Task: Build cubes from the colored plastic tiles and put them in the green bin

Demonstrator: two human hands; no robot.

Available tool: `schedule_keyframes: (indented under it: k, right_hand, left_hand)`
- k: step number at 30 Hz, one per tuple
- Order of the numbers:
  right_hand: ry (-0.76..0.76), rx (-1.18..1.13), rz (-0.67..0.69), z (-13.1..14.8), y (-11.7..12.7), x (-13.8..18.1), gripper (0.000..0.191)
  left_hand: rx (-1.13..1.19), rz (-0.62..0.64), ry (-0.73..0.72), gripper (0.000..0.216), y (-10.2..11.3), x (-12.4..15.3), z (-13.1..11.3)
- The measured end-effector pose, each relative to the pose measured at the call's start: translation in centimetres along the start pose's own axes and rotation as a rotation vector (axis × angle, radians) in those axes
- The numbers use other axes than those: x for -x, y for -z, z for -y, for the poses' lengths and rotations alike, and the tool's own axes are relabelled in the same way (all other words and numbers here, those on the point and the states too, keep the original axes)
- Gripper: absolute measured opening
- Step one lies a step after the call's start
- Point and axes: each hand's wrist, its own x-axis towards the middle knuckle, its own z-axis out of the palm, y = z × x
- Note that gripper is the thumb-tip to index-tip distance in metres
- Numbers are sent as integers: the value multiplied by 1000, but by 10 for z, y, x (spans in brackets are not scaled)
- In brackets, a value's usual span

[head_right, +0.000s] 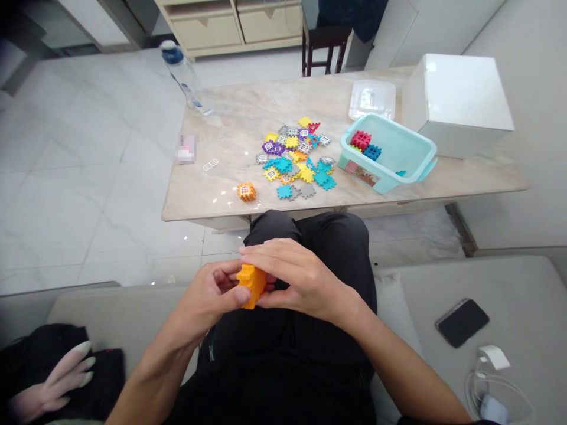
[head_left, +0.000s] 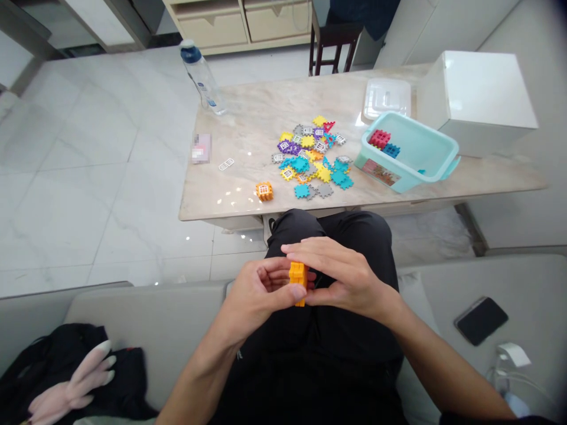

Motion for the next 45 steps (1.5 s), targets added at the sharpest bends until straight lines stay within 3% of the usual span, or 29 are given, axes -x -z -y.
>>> schedule_keyframes:
  k: [9, 14, 24, 26, 30, 33, 37, 41, 45]
  right_hand:
    - [-46, -8, 19, -12, 3, -3, 77]
    - [-91, -26, 25, -4, 4, -8, 93]
    - [67, 100, -21, 11, -8, -19, 69]
    - [58, 136, -5, 12, -9, -20, 67]
    - [60, 320, 45, 12, -9, -22, 66]
    - [113, 474, 86, 15, -12, -27, 63]
    - [124, 545, 78, 19, -21, -33, 60]
    - [18, 465, 45, 17, -24, -35, 71]
    - [-68, 375, 25, 12, -21, -36, 80]
  left_hand:
    - [44, 5, 17, 48, 6, -17, 3]
    - [102, -3, 14, 59, 8, -12, 4]
    - [40, 43, -56, 58, 16, 5, 5]
    - [-32, -25, -118, 55, 20, 8, 7]
    - [-418, -404, -358, 46, 19, 18, 11]
    - [-669, -570, -525, 33, 13, 23, 17]
    - [-750, -671, -665, 14, 8, 19, 27]
    - [-737, -712, -761, 8, 13, 19, 30]
    - [-682, -731, -688, 8, 22, 21, 23]
